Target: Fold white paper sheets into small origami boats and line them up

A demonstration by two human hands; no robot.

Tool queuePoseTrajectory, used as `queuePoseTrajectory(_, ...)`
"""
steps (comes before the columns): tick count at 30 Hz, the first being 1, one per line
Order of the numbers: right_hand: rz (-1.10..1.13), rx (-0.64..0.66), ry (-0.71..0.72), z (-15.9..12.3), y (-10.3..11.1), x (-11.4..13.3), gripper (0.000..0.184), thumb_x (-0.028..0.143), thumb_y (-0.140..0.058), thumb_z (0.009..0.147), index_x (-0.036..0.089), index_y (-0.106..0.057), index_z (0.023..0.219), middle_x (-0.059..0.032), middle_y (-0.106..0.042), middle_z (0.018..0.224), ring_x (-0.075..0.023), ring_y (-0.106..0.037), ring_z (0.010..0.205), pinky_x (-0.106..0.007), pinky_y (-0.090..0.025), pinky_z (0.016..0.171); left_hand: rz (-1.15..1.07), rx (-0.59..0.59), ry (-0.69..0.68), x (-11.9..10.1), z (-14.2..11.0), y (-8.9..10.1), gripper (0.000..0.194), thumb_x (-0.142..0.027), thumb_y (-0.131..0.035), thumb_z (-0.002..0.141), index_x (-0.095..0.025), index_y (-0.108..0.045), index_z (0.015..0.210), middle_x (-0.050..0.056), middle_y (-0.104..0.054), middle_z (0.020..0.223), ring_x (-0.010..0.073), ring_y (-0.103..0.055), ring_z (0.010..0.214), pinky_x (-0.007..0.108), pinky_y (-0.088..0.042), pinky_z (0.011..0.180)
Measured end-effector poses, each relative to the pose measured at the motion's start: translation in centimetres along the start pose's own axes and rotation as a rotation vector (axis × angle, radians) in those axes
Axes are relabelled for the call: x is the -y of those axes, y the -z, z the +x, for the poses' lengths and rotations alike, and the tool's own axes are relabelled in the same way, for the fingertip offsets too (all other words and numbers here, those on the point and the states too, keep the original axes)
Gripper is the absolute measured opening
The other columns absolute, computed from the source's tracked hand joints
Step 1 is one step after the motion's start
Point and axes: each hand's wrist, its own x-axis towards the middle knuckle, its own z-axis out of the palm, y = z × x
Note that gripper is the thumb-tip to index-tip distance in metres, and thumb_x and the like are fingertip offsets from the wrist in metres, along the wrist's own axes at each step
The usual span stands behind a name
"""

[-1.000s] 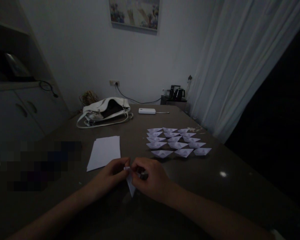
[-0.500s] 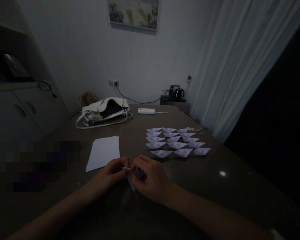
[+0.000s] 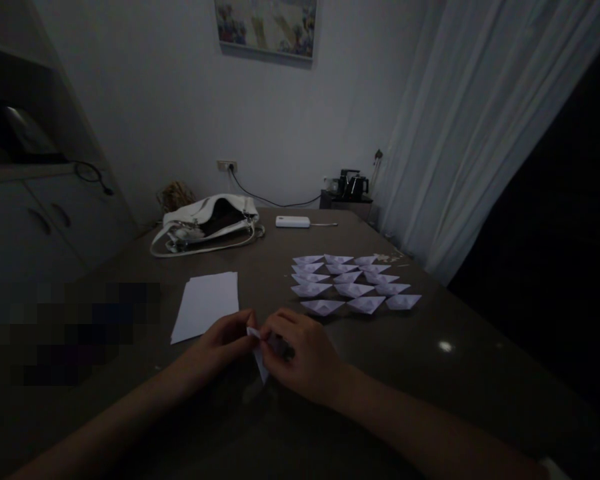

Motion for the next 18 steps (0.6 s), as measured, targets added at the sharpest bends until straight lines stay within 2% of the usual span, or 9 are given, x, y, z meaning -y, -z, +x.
queuePoseTrajectory(7, 0.054, -0.061, -0.062, 0.4, 0.6, -0.7, 0.004, 0.020, -0.052, 0.081, 0.018, -0.054, 0.080, -0.0007, -0.054, 0.078, -0.0124, -0.052, 0.072, -0.023, -0.039, 0.067, -0.040, -0.043, -0.042, -0.8, 0.0, -0.1, 0.023, -0.036, -0.065, 0.075, -0.015, -0.056, 0.079, -0.001, -0.057, 0.063, 0.0134, -0.053, 0.062, 0.024, -0.042, 0.061)
queuePoseTrajectory(13, 0.100, -0.040, -0.052, 0.4, 0.5, -1.0, 0.004, 0.022, -0.056, 0.080, 0.018, -0.056, 0.081, -0.0006, -0.055, 0.079, -0.0125, -0.052, 0.074, -0.025, -0.040, 0.069, 0.044, -0.043, -0.039, -0.9, 0.2, 0.4, 0.026, -0.039, -0.068, 0.074, -0.015, -0.056, 0.074, -0.004, -0.052, 0.059, 0.0096, -0.046, 0.053, 0.020, -0.036, 0.051)
queuePoseTrajectory(18, 0.332, -0.050, -0.091, 0.6, 0.3, -1.3, 0.012, 0.028, -0.056, 0.084, 0.017, -0.055, 0.081, 0.0005, -0.056, 0.075, -0.0114, -0.054, 0.072, -0.023, -0.042, 0.069, 0.065, -0.015, -0.046, -1.0, -0.1, 0.2, 0.025, -0.038, -0.068, 0.075, -0.016, -0.057, 0.075, -0.004, -0.056, 0.062, 0.0105, -0.050, 0.058, 0.019, -0.039, 0.054)
